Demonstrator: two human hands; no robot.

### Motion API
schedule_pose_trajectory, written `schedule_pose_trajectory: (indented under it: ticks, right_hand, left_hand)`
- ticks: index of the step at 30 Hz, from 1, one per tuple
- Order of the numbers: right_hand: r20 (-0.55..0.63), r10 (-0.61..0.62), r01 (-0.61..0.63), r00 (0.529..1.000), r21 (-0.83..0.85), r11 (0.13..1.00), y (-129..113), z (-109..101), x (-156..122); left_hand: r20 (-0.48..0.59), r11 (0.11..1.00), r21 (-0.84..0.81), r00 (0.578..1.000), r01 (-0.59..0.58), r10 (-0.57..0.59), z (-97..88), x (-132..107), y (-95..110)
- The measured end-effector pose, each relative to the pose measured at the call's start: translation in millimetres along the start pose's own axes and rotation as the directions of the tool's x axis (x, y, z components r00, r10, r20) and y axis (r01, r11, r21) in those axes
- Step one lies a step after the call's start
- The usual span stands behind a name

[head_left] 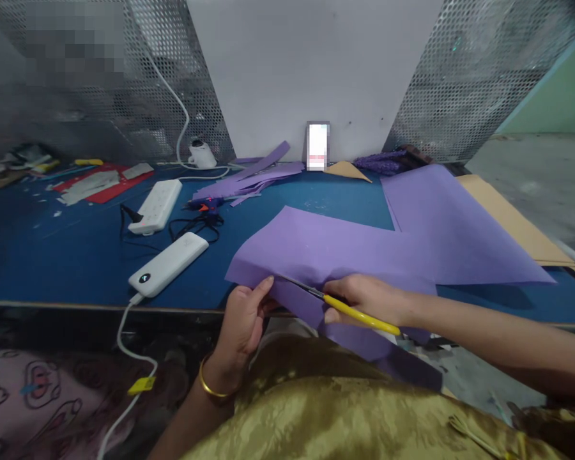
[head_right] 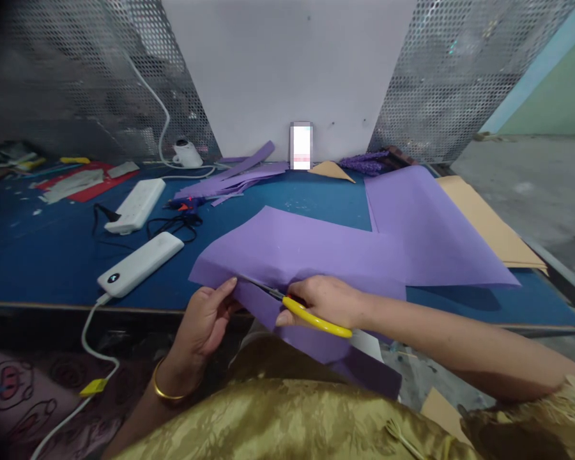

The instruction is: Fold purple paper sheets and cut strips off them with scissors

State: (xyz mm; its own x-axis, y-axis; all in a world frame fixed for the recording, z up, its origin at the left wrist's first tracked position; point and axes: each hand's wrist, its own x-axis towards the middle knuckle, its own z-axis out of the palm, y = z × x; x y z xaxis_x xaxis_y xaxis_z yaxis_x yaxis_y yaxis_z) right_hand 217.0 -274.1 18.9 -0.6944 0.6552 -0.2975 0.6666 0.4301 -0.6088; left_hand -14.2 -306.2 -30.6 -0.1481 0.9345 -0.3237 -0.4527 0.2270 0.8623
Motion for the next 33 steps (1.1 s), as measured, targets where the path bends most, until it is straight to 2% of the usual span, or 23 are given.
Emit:
schedule_pose_trajectory:
  ticks: [6, 13, 22, 31, 33]
  right_hand:
    - [-0.005, 0.002, -0.002, 1.000, -0.020, 1.000, -3.0, 0.5, 4.0]
    - [0.024, -0.008, 0.007, 1.000, 0.039, 0.999, -1.1, -0.9, 1.7]
    - [0.014, 0.012, -0.012, 1.000, 0.013, 1.000, -13.1, -6.8, 8.9]
    - [-0.026, -0.025, 0.026, 0.999, 0.060, 0.998, -5.7, -0.9, 9.0]
    - [-0.033, -0.021, 0.023, 0.999, 0.071, 0.997, -5.1, -0.7, 7.3]
  left_hand:
    - [0.001, 1.000, 0.002, 1.000, 0.000, 0.000, 2.3, -2.3, -0.1]
    - [0.004, 1.000, -0.014, 1.000, 0.011, -0.011, 2.9, -4.1, 0.5]
    - [0.031, 1.000, 0.005, 1.000, -0.002, 0.002, 10.4, -4.7, 4.6]
    - [0.064, 0.999, 0.028, 0.998, 0.025, -0.027, 8.2, -3.1, 3.6]
    - [0.059, 1.000, 0.017, 0.998, -0.011, 0.010, 7.5, -0.8, 6.2]
